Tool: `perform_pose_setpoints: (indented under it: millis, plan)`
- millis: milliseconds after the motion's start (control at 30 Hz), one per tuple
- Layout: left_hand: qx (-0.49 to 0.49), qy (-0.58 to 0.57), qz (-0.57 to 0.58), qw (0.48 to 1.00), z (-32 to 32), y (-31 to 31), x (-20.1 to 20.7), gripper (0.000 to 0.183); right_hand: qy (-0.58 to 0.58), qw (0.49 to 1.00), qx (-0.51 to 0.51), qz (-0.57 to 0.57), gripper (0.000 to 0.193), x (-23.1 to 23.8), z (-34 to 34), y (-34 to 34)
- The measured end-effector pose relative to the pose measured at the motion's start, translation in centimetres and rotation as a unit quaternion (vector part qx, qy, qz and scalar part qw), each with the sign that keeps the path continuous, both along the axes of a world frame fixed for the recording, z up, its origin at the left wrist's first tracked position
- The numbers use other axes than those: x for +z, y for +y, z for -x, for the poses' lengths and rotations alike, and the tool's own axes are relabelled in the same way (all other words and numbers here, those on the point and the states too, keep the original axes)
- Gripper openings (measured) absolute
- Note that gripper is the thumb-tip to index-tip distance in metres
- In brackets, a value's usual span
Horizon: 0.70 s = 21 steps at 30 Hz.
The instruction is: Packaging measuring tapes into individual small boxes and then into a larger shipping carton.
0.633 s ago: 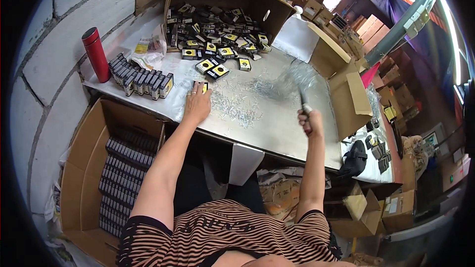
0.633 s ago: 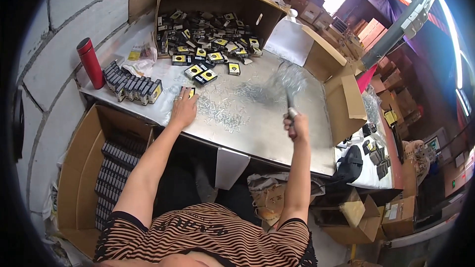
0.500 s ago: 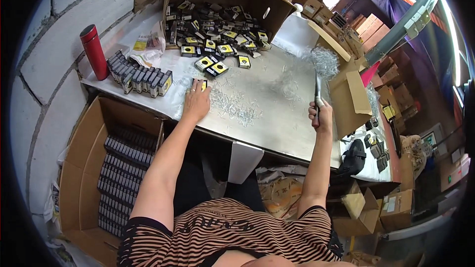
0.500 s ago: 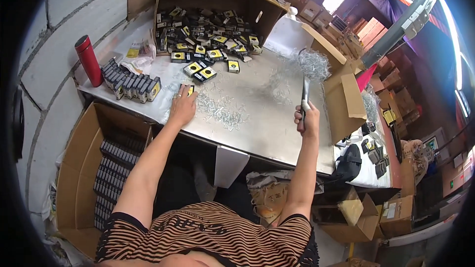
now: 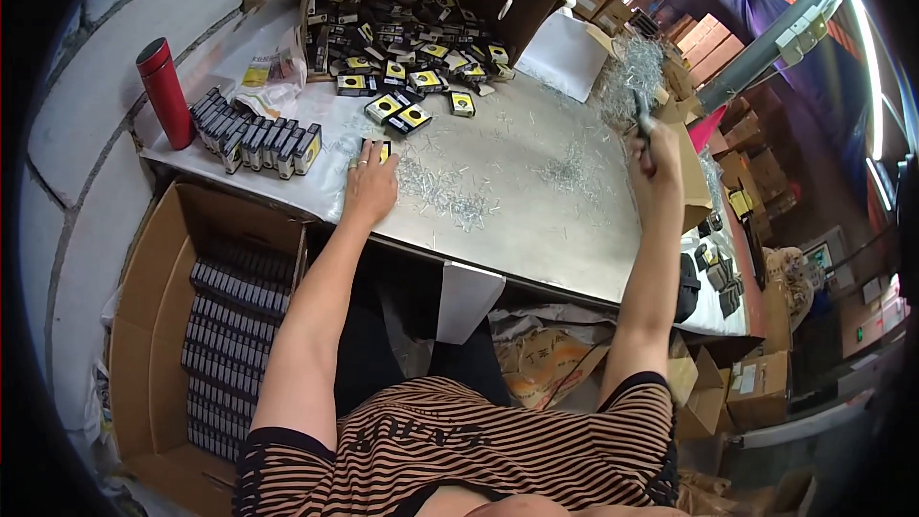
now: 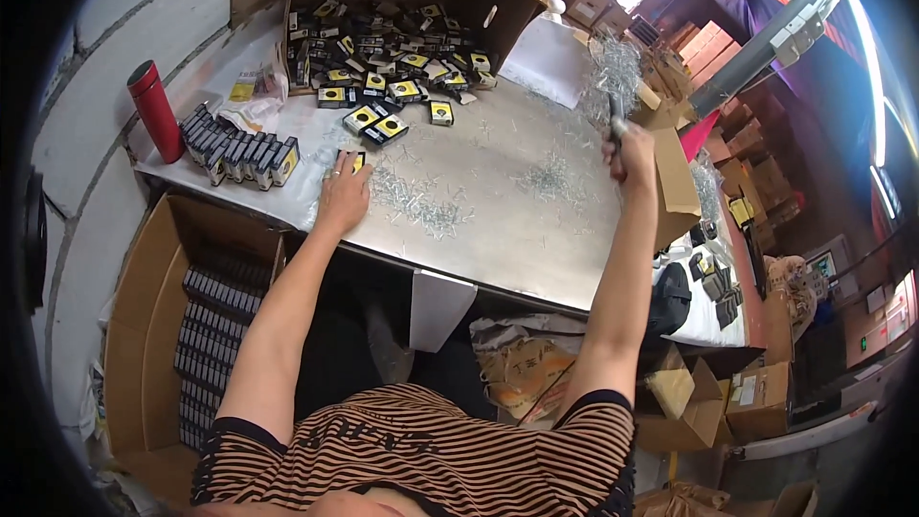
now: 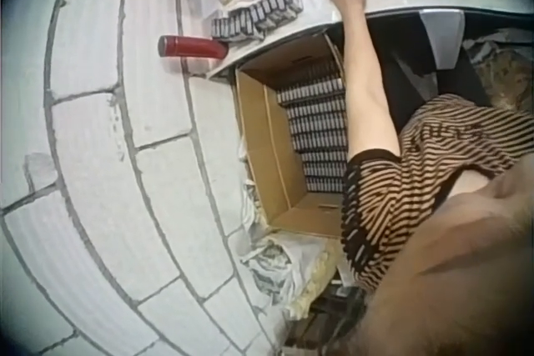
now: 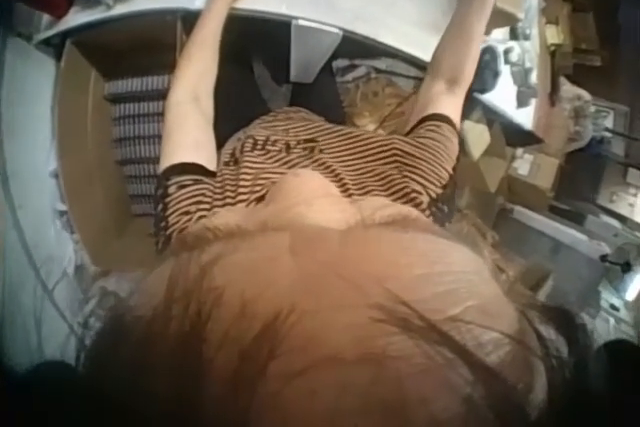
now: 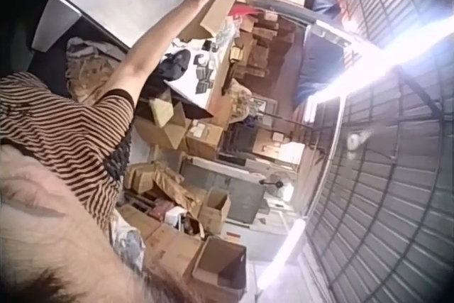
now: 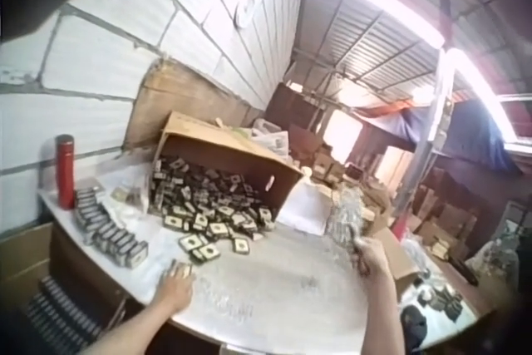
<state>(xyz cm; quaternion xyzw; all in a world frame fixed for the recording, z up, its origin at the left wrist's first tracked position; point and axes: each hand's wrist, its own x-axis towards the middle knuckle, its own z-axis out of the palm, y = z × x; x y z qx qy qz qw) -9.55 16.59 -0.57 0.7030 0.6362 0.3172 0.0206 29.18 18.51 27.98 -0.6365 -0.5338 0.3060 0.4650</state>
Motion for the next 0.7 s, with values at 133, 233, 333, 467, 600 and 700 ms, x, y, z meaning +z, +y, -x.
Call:
perform_pose_setpoints:
  millis: [133, 233, 333, 467, 600, 700]
  plan:
    - [0.0, 0.005, -0.005, 1.0, 0.1, 0.1, -0.1, 0.032, 0.168, 0.981, 0.078, -0.059, 0.024, 1.5, 0.8, 2.4]
    - [0.001, -0.002, -0.002, 1.0, 0.3, 0.1, -0.2, 0.034, 0.027, 0.999, 0.006, 0.044, 0.022, 1.2, 2.8, 4.2]
    - [-0.005, -0.01, 0.018, 1.0, 0.2, 0.0, -0.2, 0.036, 0.089, 0.994, 0.049, -0.038, 0.022, -0.8, 3.5, 4.3]
    - [0.003, -0.013, 0.016, 1.0, 0.4, 0.2, -0.3, 0.036, 0.079, 0.996, 0.037, -0.018, 0.022, -0.5, 4.8, 6.5]
    - [-0.008, -0.022, 0.015, 1.0, 0.1, 0.2, -0.2, 0.036, 0.012, 1.0, 0.009, -0.003, 0.021, -1.2, 3.1, 7.6]
    - [0.004, -0.009, 0.036, 0.999, 0.3, 0.0, 0.0, 0.035, 0.137, 0.987, 0.002, -0.088, 0.023, -2.5, 3.1, 7.2]
